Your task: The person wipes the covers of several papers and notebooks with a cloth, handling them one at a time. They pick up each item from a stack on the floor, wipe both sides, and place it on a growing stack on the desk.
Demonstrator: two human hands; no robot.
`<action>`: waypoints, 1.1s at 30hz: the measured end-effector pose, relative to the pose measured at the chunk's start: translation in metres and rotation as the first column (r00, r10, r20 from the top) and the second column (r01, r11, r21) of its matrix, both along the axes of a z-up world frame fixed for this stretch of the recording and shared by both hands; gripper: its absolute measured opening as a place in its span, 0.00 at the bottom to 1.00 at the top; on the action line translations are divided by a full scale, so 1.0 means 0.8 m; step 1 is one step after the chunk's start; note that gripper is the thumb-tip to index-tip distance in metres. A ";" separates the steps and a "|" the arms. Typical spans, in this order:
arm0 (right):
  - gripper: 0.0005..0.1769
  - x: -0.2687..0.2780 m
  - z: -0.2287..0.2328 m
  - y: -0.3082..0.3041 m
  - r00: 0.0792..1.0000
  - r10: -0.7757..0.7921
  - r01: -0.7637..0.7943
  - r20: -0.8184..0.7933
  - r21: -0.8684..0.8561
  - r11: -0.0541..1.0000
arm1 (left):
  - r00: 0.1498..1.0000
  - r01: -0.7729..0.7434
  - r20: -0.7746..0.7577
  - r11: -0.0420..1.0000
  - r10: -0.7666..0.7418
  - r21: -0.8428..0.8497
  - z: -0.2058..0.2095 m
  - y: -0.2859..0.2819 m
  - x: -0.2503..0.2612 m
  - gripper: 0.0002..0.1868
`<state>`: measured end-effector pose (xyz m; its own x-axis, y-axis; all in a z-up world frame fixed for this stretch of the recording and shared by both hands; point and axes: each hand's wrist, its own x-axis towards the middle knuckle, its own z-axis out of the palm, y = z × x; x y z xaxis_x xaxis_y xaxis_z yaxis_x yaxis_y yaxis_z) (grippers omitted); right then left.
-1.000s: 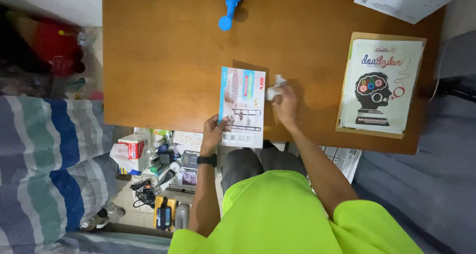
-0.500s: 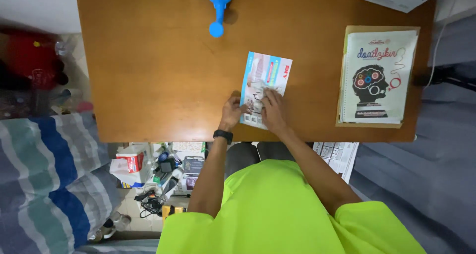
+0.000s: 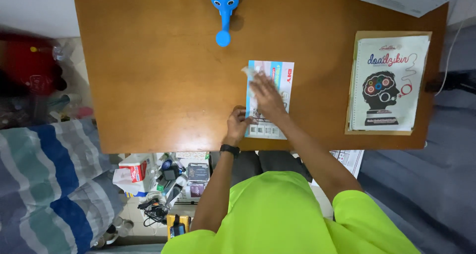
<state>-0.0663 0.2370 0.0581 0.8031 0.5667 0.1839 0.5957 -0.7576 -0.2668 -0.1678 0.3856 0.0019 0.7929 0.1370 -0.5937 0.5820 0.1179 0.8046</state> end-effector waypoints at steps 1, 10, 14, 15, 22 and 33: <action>0.26 0.015 0.012 -0.005 1.000 0.002 -0.002 0.001 0.000 1.000 | 1.000 -0.002 0.001 1.000 0.002 0.000 -0.003 -0.001 0.000 0.18; 0.32 0.024 -0.004 -0.041 0.901 -0.381 0.427 -0.210 0.269 0.863 | 0.998 0.001 -0.064 1.000 0.001 0.030 0.049 -0.013 0.031 0.16; 0.37 -0.022 -0.007 -0.047 0.976 -0.089 0.128 -0.200 0.191 0.973 | 0.991 -0.131 -0.035 0.991 0.130 -0.013 0.027 -0.025 0.043 0.18; 0.42 -0.025 0.000 -0.055 0.964 -0.073 0.091 -0.256 0.061 0.994 | 0.988 -0.152 -0.038 0.988 0.151 -0.040 0.029 -0.027 0.046 0.18; 0.32 -0.055 -0.030 -0.036 0.978 0.119 -0.066 -0.169 0.288 0.955 | 0.963 -0.261 -0.112 0.952 0.245 -0.159 0.017 -0.039 0.004 0.20; 0.29 0.080 -0.002 -0.017 0.970 -0.147 0.190 -0.195 0.221 0.957 | 0.948 -0.308 -0.145 0.929 0.283 -0.203 0.044 -0.040 0.012 0.18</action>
